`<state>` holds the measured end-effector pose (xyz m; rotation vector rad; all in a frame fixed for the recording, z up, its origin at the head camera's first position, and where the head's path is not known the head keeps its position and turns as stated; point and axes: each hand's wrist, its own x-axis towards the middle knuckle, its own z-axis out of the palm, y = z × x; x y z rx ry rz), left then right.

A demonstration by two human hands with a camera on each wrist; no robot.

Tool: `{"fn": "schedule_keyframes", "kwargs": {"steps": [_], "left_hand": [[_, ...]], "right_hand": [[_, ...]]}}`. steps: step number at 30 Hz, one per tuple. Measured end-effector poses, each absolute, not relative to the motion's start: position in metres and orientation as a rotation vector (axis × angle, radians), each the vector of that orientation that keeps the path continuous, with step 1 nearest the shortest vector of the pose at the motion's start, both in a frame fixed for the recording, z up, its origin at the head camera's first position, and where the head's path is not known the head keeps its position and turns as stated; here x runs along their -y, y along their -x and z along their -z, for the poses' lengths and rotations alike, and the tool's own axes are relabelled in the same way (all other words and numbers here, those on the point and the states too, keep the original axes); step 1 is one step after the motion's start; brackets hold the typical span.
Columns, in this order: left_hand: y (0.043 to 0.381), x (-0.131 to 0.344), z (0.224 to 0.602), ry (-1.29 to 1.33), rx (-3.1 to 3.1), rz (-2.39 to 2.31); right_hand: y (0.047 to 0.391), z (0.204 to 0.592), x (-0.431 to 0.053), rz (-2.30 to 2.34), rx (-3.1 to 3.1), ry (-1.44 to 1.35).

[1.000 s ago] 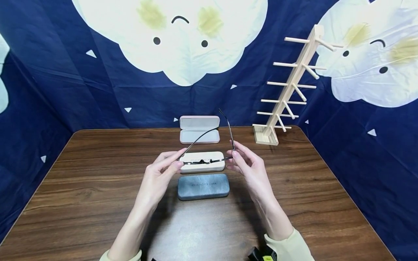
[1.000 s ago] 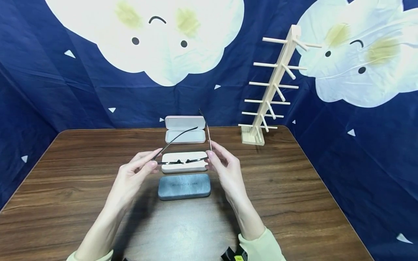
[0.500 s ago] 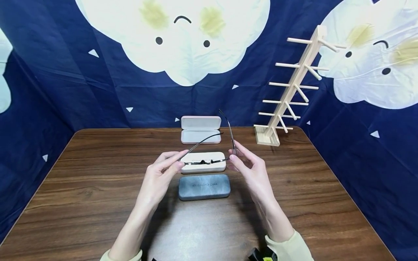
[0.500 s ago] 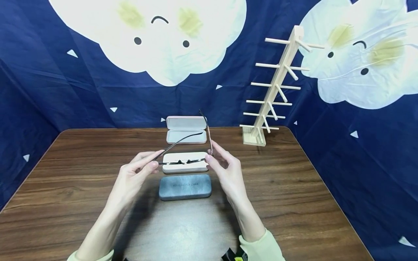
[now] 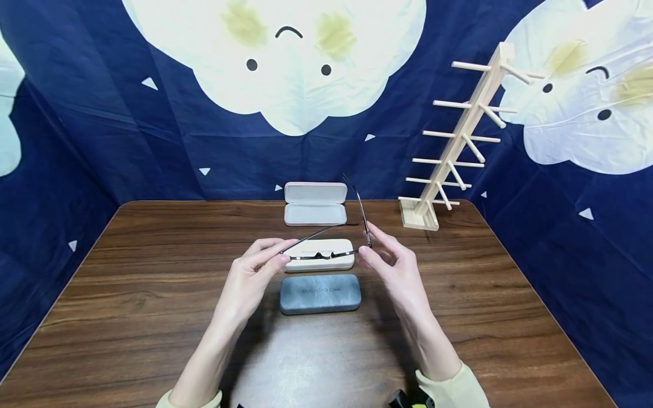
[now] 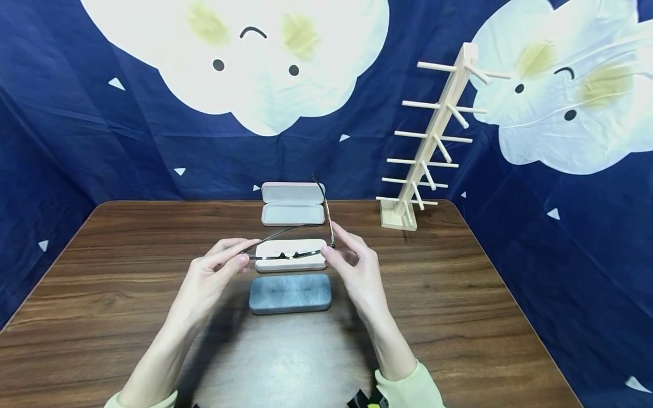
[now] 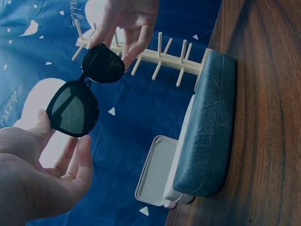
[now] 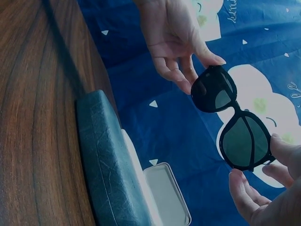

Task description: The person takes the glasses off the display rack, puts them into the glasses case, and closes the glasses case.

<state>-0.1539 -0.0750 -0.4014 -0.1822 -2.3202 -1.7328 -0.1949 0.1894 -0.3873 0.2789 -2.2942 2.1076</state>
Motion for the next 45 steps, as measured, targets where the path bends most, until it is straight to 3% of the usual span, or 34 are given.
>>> {"fn": "schedule_keyframes", "kwargs": {"steps": [45], "left_hand": [[0.1519,0.0761,0.4000,0.224,2.302,1.686]], "right_hand": [[0.1949,0.3859,-0.1945,-2.043,2.394,-0.457]]}}
